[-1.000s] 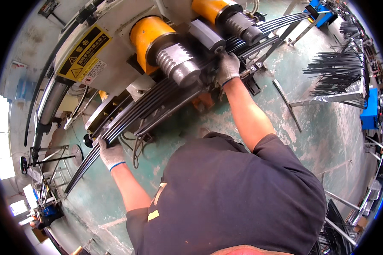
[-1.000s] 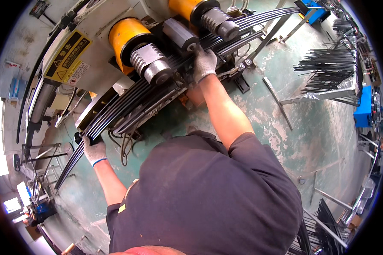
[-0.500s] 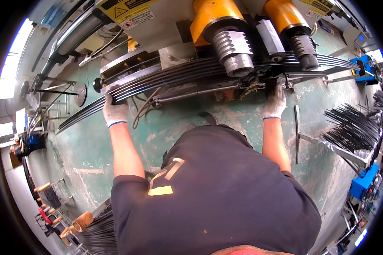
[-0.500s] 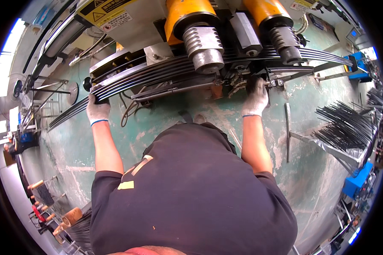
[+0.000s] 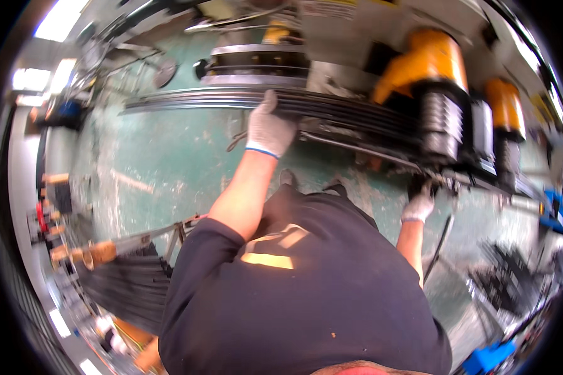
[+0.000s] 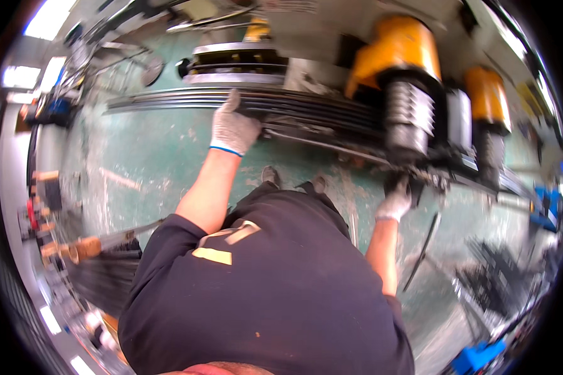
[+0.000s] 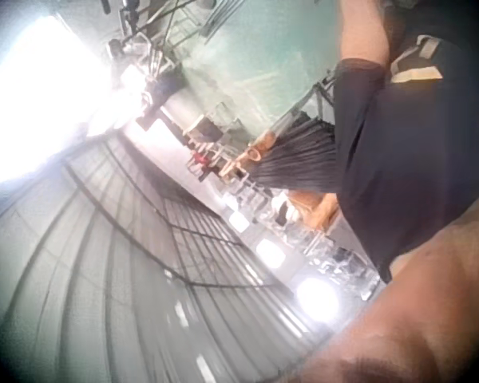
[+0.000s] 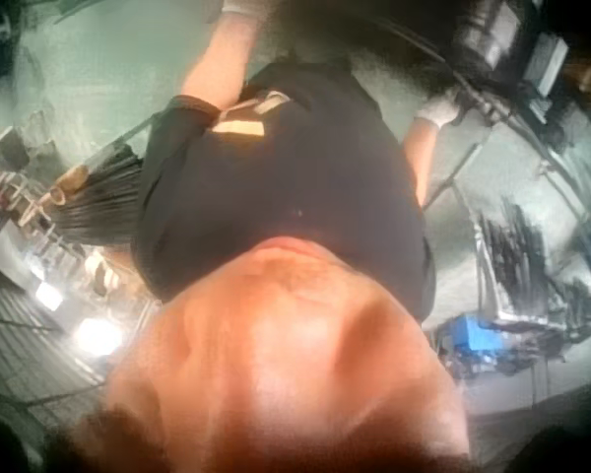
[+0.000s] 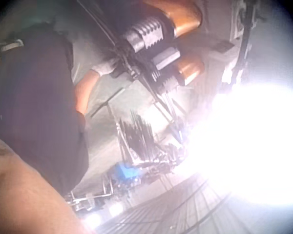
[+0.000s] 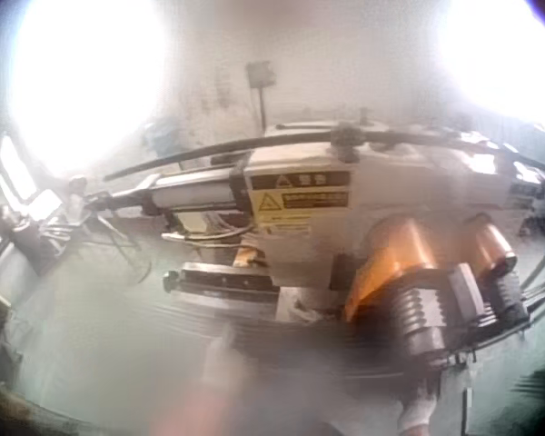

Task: The person feeds long black metal rods into a bending machine to form U-shaped pieces, then stacks them. Later, the person measures a bent rod on a wooden workbench with a tape measure while another person assists by holding the rod.

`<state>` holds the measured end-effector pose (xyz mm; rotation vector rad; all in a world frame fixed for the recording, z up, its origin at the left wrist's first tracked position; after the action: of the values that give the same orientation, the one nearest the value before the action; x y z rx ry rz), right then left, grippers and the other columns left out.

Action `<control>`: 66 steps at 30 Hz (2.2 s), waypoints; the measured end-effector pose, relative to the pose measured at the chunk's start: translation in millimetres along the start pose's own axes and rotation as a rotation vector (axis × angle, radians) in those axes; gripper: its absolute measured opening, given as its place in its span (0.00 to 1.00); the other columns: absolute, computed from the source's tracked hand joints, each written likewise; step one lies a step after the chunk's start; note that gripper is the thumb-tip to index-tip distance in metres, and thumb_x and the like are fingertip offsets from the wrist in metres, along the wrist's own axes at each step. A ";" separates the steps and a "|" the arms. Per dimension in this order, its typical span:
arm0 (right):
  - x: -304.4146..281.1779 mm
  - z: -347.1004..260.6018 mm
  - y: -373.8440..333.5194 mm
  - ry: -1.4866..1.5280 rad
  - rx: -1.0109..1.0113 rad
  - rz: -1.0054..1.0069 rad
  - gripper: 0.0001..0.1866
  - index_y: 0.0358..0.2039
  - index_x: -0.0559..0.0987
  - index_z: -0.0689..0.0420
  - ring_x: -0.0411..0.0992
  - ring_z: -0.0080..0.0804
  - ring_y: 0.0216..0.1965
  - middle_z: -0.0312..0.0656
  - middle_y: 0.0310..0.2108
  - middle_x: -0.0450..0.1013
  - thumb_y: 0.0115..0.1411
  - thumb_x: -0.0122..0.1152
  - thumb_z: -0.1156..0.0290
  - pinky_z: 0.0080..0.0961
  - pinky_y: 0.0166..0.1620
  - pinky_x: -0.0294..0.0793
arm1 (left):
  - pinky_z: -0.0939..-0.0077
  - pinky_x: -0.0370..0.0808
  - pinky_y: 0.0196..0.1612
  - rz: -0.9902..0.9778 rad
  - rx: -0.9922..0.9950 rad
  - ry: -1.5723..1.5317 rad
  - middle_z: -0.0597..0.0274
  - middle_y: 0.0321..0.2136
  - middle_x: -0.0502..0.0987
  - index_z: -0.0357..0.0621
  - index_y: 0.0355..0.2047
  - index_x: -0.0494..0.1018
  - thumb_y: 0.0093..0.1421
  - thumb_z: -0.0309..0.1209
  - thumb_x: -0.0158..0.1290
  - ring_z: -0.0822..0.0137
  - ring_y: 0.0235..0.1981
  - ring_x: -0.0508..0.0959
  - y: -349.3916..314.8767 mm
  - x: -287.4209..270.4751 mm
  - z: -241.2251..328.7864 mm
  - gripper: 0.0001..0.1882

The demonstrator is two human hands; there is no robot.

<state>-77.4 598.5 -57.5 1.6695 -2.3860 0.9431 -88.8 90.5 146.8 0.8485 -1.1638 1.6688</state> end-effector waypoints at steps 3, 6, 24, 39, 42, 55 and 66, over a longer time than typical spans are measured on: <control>-33.7 48.5 7.3 0.144 0.174 0.000 0.35 0.82 0.49 0.48 0.47 0.36 0.81 0.37 0.82 0.46 0.75 0.27 0.71 0.33 0.80 0.47 | 0.48 0.54 0.77 0.111 0.166 0.050 0.55 0.71 0.68 0.43 0.70 0.66 0.76 0.50 0.45 0.50 0.73 0.64 -4.3 -20.3 61.0 0.31; -21.6 56.2 -34.7 -0.019 0.203 0.225 0.22 0.67 0.75 0.56 0.82 0.36 0.46 0.41 0.55 0.80 0.76 0.52 0.67 0.25 0.43 0.82 | 0.50 0.52 0.78 -0.062 0.241 -0.103 0.54 0.72 0.68 0.42 0.70 0.65 0.78 0.50 0.41 0.50 0.73 0.63 -11.9 -56.8 154.5 0.31; 24.4 233.3 -203.2 -0.572 0.392 0.395 0.13 0.40 0.80 0.57 0.73 0.35 0.24 0.41 0.32 0.79 0.73 0.59 0.59 0.33 0.24 0.66 | 0.33 0.71 0.65 0.575 0.711 0.178 0.47 0.71 0.60 0.46 0.75 0.49 0.76 0.58 0.44 0.41 0.67 0.69 -41.5 -304.4 681.2 0.40; 125.9 225.4 -168.8 -0.765 0.355 0.268 0.11 0.42 0.80 0.56 0.76 0.31 0.27 0.37 0.31 0.79 0.72 0.62 0.60 0.30 0.30 0.73 | 0.38 0.77 0.60 0.347 0.576 0.331 0.50 0.58 0.75 0.53 0.70 0.64 0.77 0.48 0.49 0.47 0.58 0.78 -31.3 -253.0 627.6 0.27; 134.6 223.8 -168.0 -0.767 0.351 0.219 0.11 0.45 0.82 0.57 0.78 0.30 0.29 0.38 0.32 0.81 0.72 0.63 0.62 0.30 0.30 0.73 | 0.37 0.77 0.60 0.285 0.529 0.508 0.51 0.60 0.76 0.61 0.71 0.65 0.77 0.45 0.48 0.46 0.60 0.77 -33.3 -232.4 608.8 0.24; 98.5 228.3 -145.0 -0.955 0.371 0.127 0.19 0.33 0.84 0.58 0.75 0.30 0.28 0.43 0.28 0.80 0.71 0.59 0.55 0.35 0.30 0.72 | 0.39 0.75 0.64 0.059 0.419 0.411 0.52 0.62 0.77 0.52 0.67 0.71 0.77 0.44 0.47 0.47 0.60 0.77 -20.8 -245.5 616.4 0.22; 129.8 193.0 -178.7 -1.107 0.199 0.139 0.22 0.36 0.84 0.66 0.77 0.31 0.33 0.42 0.32 0.82 0.68 0.63 0.55 0.30 0.40 0.75 | 0.31 0.68 0.67 0.041 0.265 0.590 0.61 0.64 0.75 0.63 0.72 0.67 0.71 0.51 0.56 0.50 0.62 0.75 -30.8 -234.6 602.3 0.31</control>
<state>79.2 351.7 -83.7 2.6073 -3.1122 0.2272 46.6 -542.2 141.0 0.4315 -0.5664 1.9541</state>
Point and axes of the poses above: each hand's wrist, its own y-axis towards the middle knuckle, its own x-axis out of the palm, z = x × y, the point moved 9 cm from there along y, towards the middle knuckle
